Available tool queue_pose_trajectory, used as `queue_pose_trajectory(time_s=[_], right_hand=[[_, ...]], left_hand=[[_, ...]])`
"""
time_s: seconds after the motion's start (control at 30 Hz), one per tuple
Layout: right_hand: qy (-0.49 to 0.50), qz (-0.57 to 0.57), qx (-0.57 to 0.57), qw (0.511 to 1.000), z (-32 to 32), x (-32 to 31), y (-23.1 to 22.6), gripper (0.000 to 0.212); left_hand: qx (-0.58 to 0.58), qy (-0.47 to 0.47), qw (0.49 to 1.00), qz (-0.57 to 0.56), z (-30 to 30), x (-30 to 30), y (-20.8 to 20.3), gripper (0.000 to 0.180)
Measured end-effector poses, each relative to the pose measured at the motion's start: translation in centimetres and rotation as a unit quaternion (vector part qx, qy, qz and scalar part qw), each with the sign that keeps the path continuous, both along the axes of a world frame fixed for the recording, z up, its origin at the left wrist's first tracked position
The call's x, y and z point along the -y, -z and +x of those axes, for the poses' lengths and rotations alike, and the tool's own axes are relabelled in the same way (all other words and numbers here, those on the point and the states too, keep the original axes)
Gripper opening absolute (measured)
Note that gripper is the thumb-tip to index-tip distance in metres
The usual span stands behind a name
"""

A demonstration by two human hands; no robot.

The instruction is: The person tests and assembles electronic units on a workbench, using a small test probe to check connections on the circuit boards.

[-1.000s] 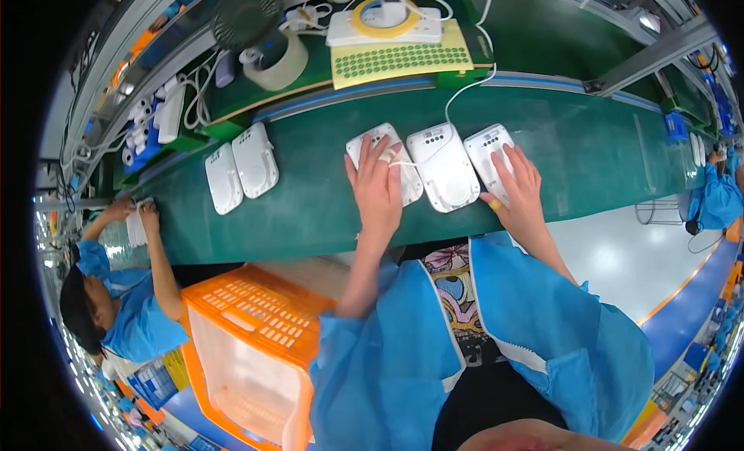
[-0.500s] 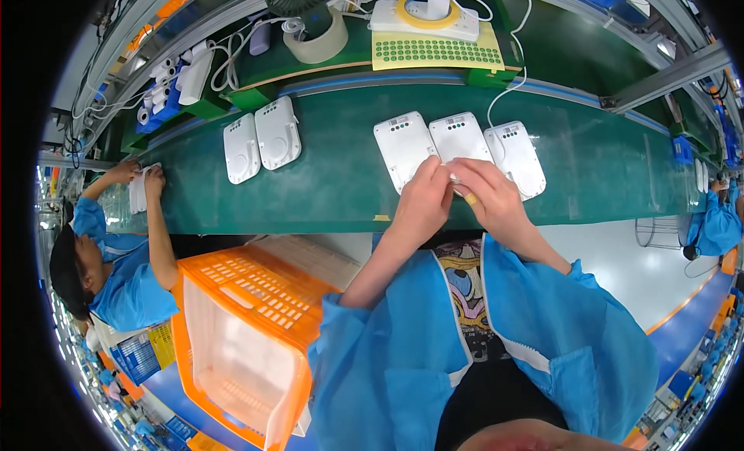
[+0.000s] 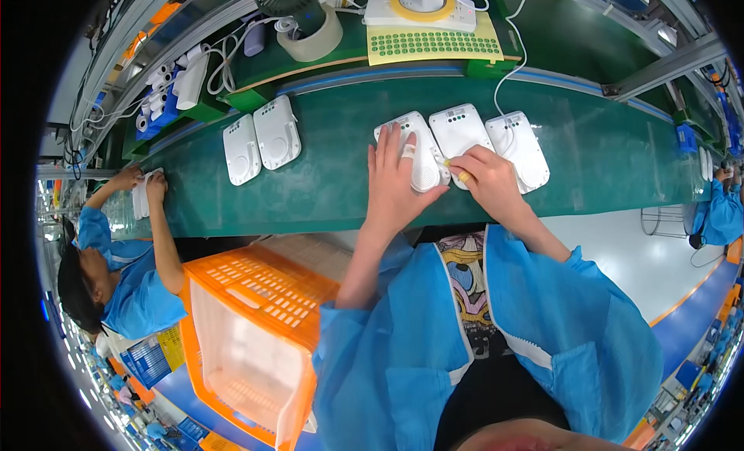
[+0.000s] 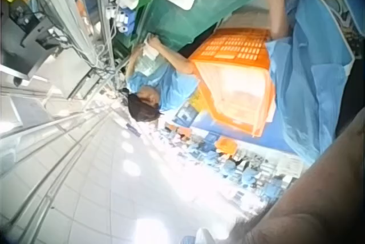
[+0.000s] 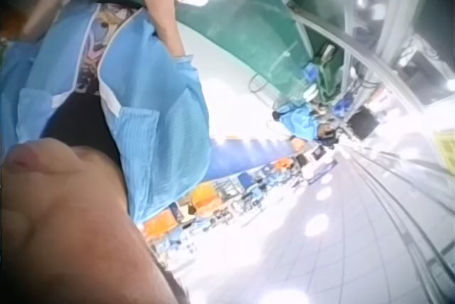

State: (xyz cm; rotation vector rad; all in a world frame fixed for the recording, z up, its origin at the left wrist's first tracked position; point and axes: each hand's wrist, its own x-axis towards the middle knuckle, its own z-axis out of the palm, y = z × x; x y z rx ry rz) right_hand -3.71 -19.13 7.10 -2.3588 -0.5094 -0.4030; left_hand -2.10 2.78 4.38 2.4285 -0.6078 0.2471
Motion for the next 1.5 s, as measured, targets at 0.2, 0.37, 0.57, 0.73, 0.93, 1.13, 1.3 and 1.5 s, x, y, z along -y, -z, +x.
queue_pose_trajectory(time_s=[0.2, 0.37, 0.57, 0.73, 0.93, 1.13, 1.3, 1.5], right_hand=[[0.002, 0.006, -0.025, 1.0, -0.3, -0.4, 0.1, 0.009], [0.057, -0.02, -0.029, 0.998, -0.8, -0.8, 0.6, 0.012], [0.069, -0.02, -0.001, 0.997, -1.2, -1.3, 1.0, 0.013], [0.053, -0.019, 0.021, 0.998, -1.1, -2.0, 1.2, 0.009], [0.061, 0.003, 0.064, 0.996, -0.9, -1.9, 1.8, 0.01], [0.017, -0.029, 0.11, 0.993, -0.3, -0.6, 2.1, 0.01], [0.001, -0.036, 0.097, 0.995, -0.4, -1.2, 1.2, 0.011], [-0.001, -0.014, 0.095, 0.995, -0.7, -0.7, 1.3, 0.011]], left_hand=[[0.016, 0.012, 0.999, -0.042, -2.1, 1.0, -0.1, 0.102], [0.011, -0.003, 0.999, -0.039, -2.2, 1.1, -0.3, 0.1], [0.023, 0.006, 0.999, -0.039, -2.2, 1.5, -0.2, 0.095], [0.021, 0.01, 0.999, -0.03, -2.5, 1.1, -0.7, 0.089], [0.027, 0.008, 0.999, -0.033, -2.5, 0.9, -1.1, 0.084], [0.022, 0.042, 0.999, 0.021, 0.8, -0.2, -3.6, 0.059], [0.094, 0.02, 0.985, -0.144, 8.0, -0.9, -5.9, 0.02], [0.186, 0.012, 0.974, -0.132, 15.4, -0.9, -7.6, 0.022]])
